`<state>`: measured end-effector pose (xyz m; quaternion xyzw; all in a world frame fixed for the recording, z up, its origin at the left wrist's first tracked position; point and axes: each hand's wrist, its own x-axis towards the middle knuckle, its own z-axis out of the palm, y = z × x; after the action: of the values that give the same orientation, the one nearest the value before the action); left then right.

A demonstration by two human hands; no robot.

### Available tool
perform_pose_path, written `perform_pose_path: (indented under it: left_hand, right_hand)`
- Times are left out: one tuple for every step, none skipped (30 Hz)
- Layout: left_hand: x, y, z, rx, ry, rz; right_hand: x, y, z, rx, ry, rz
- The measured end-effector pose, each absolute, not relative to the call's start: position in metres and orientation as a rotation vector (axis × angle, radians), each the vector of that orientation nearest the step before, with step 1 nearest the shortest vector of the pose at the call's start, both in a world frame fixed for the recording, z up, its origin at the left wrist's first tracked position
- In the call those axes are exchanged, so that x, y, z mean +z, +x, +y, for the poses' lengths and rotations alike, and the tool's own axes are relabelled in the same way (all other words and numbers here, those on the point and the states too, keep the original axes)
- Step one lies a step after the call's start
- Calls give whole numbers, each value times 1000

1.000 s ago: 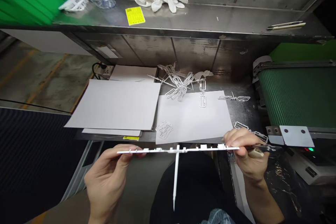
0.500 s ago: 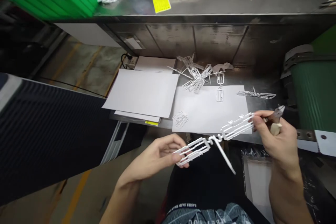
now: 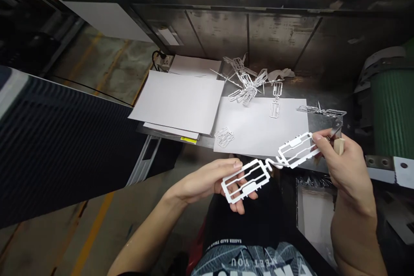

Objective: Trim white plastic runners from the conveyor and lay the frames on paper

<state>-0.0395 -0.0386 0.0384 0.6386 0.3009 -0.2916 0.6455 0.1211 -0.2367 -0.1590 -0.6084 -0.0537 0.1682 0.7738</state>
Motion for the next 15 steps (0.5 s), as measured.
perform_pose_path:
  left_hand:
    - [35, -40, -38, -682, 1433, 668]
    - [32, -41, -37, -692, 1412, 652]
    - [29, -42, -37, -695, 1395, 633]
    - [28, -43, -37, -692, 1381, 607]
    - [26, -44, -37, -684, 1364, 578]
    - [25, -45, -38, -669, 1348, 555]
    - [24, -47, -38, -648, 1346, 542]
    - [23, -48, -38, -618, 1362, 539]
    - [22, -50, -38, -579, 1409, 541]
    - [19, -51, -37, -524, 1496, 549]
    - [16, -54, -35, -437, 1631, 562]
    - [12, -56, -32, -317, 1814, 574]
    - [7, -59, -28, -163, 2037, 574]
    - [3, -61, -24, 21, 2293, 557]
    - [-2, -63, -20, 203, 2556, 497]
  right_hand:
    - [-160, 121, -236, 360, -1316, -130]
    - [-161, 120, -236, 349, -1316, -139]
    - [-161, 120, -235, 341, -1316, -144]
    - [-162, 120, -233, 335, -1316, -147]
    - [-162, 120, -231, 329, -1313, -147]
    - [-162, 120, -230, 324, -1303, -147]
    - [-162, 120, -229, 313, -1279, -147]
    - [-162, 121, -228, 307, -1236, -147]
    - [-162, 122, -229, 301, -1176, -143]
    - [-163, 122, -231, 299, -1117, -137]
    - [-164, 122, -233, 297, -1084, -132]
    - [-167, 121, -236, 297, -1099, -138]
    - [-169, 119, -239, 305, -1153, -169]
    - [-172, 116, -241, 330, -1244, -235]
    - [-174, 111, -241, 376, -1329, -342]
